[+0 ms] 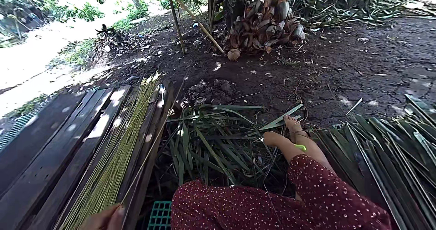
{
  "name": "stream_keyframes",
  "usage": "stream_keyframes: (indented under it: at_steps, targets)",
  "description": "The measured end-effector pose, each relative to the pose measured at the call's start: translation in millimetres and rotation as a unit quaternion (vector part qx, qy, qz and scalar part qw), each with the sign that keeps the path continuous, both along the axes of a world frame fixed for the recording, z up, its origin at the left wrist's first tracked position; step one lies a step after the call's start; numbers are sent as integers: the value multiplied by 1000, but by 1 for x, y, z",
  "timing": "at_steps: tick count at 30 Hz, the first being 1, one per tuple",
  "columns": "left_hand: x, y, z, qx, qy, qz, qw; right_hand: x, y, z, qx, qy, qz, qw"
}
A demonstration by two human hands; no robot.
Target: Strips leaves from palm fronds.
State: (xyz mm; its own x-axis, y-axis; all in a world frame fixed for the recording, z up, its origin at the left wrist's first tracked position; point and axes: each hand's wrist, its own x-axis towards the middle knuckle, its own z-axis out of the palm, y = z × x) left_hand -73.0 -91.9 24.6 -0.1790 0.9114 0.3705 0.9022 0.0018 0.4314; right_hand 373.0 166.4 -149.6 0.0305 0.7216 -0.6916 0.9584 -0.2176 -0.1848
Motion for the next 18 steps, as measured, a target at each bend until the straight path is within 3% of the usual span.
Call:
stream_keyframes:
  at_steps: [2, 3, 5, 7, 9, 12, 18]
  targets:
    - [27, 15, -7, -1, -24, -39, 999, -12, -14, 12, 53, 188, -68, 978]
    - [43, 25, -11, 1, -37, -59, 998, -25, -28, 27, 68, 300, -75, 949]
    - [73, 48, -21, 18, -61, -94, 994, -52, -66, 63, 61, 543, -68, 835]
    - [103, 68, -32, 38, -74, -130, 988, -76, -103, 90, 17, 695, -37, 718]
    - [130, 80, -37, 38, -96, -170, 980, -94, -129, 106, 2, 754, -26, 657]
    - [152, 85, -41, 27, -121, -212, 969, -103, -148, 115, 68, 780, -120, 611]
    - [108, 74, -46, -27, -75, -212, 974, -39, -125, 129, 304, 714, -340, 531]
